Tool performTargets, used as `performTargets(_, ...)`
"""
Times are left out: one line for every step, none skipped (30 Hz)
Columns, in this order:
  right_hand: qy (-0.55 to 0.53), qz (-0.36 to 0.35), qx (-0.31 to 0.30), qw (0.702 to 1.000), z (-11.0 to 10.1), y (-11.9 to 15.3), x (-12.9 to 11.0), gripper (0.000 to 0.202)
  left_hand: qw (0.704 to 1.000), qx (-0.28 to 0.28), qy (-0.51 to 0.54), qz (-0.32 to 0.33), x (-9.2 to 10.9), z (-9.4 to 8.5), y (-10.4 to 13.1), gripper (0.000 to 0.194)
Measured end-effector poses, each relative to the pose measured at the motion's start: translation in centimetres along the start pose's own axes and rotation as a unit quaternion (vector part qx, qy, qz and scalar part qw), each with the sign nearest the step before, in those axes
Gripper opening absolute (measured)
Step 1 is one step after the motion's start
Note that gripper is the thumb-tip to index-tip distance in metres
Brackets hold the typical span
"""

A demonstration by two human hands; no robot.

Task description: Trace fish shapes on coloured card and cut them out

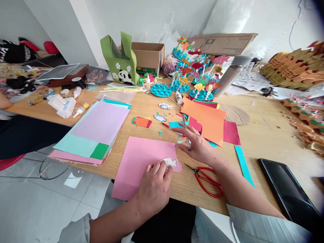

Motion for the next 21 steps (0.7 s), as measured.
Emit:
performTargets(-0.026, 0.004, 0.013, 1.000, -0.1, -0.1, -0.3, 0.041, 1.000, 0.003, -0.004, -0.002, 0.0, 0.0, 0.0, 0.038)
performTargets(-0.059, 0.013, 0.026, 0.998, -0.3, -0.2, -0.5, 0.037, 1.000, 0.006, -0.009, -0.002, 0.1, -0.1, 0.1, 0.038)
performTargets(-0.099, 0.029, 0.037, 0.994, -0.4, -0.2, -0.8, 0.035, 1.000, 0.008, -0.014, -0.003, 0.1, -0.1, 0.1, 0.039)
performTargets(-0.144, 0.049, 0.049, 0.987, -0.7, -0.3, -1.1, 0.033, 1.000, 0.008, -0.020, -0.002, 0.2, -0.2, 0.1, 0.039)
performTargets(-0.189, 0.075, 0.060, 0.977, -0.9, -0.3, -1.5, 0.034, 1.000, 0.009, -0.026, -0.001, 0.3, -0.2, 0.1, 0.040)
performTargets(-0.235, 0.099, 0.071, 0.964, -1.0, -0.3, -1.9, 0.037, 0.999, 0.012, -0.034, 0.000, 0.3, -0.2, 0.1, 0.039)
performTargets(-0.279, 0.120, 0.082, 0.949, -1.1, -0.3, -2.3, 0.041, 0.999, 0.017, -0.043, 0.001, 0.4, -0.3, 0.2, 0.039)
performTargets(-0.320, 0.134, 0.093, 0.933, -1.2, -0.3, -2.8, 0.045, 0.998, 0.022, -0.052, 0.002, 0.4, -0.2, 0.2, 0.039)
performTargets(-0.355, 0.143, 0.103, 0.918, -1.1, -0.4, -3.2, 0.050, 0.998, 0.028, -0.059, 0.004, 0.5, -0.2, 0.2, 0.038)
performTargets(-0.380, 0.152, 0.112, 0.905, -0.8, -0.4, -3.7, 0.053, 0.997, 0.033, -0.066, 0.007, 0.5, -0.1, 0.3, 0.038)
performTargets(-0.398, 0.160, 0.116, 0.896, -0.5, -0.4, -4.1, 0.055, 0.997, 0.037, -0.072, 0.009, 0.6, 0.0, 0.3, 0.039)
performTargets(-0.405, 0.169, 0.115, 0.891, 0.0, -0.4, -4.4, 0.055, 0.996, 0.041, -0.077, 0.012, 0.7, 0.0, 0.4, 0.040)
performTargets(-0.401, 0.180, 0.106, 0.892, 0.6, -0.4, -4.6, 0.053, 0.995, 0.046, -0.083, 0.014, 0.8, 0.1, 0.5, 0.041)
performTargets(-0.394, 0.188, 0.092, 0.895, 1.2, -0.5, -4.7, 0.052, 0.995, 0.051, -0.089, 0.016, 0.8, 0.2, 0.5, 0.041)
performTargets(-0.388, 0.191, 0.078, 0.899, 1.8, -0.6, -4.7, 0.050, 0.994, 0.057, -0.096, 0.017, 0.9, 0.2, 0.6, 0.041)
performTargets(-0.386, 0.189, 0.069, 0.900, 2.3, -0.7, -4.7, 0.049, 0.993, 0.063, -0.103, 0.019, 1.0, 0.2, 0.7, 0.041)
performTargets(-0.388, 0.187, 0.065, 0.900, 2.8, -0.8, -4.6, 0.046, 0.992, 0.067, -0.109, 0.022, 1.1, 0.3, 0.7, 0.041)
performTargets(-0.394, 0.187, 0.068, 0.897, 3.2, -0.9, -4.4, 0.042, 0.991, 0.069, -0.115, 0.024, 1.1, 0.3, 0.8, 0.042)
performTargets(-0.404, 0.189, 0.076, 0.892, 3.5, -1.0, -4.2, 0.038, 0.990, 0.070, -0.120, 0.026, 1.2, 0.3, 0.8, 0.043)
performTargets(-0.413, 0.193, 0.083, 0.886, 3.7, -1.0, -4.0, 0.035, 0.989, 0.071, -0.124, 0.027, 1.3, 0.3, 0.9, 0.043)
performTargets(-0.418, 0.198, 0.088, 0.882, 4.0, -1.0, -3.8, 0.034, 0.989, 0.070, -0.127, 0.028, 1.4, 0.3, 0.9, 0.044)
Point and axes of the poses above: each hand's wrist, its own y-axis away from the middle knuckle, its own z-axis out of the palm, x = y × z, the point moved 3 cm from there along -y, towards the middle knuckle, and after that the axes turned 11 degrees about -y, right-handed, at the moved point
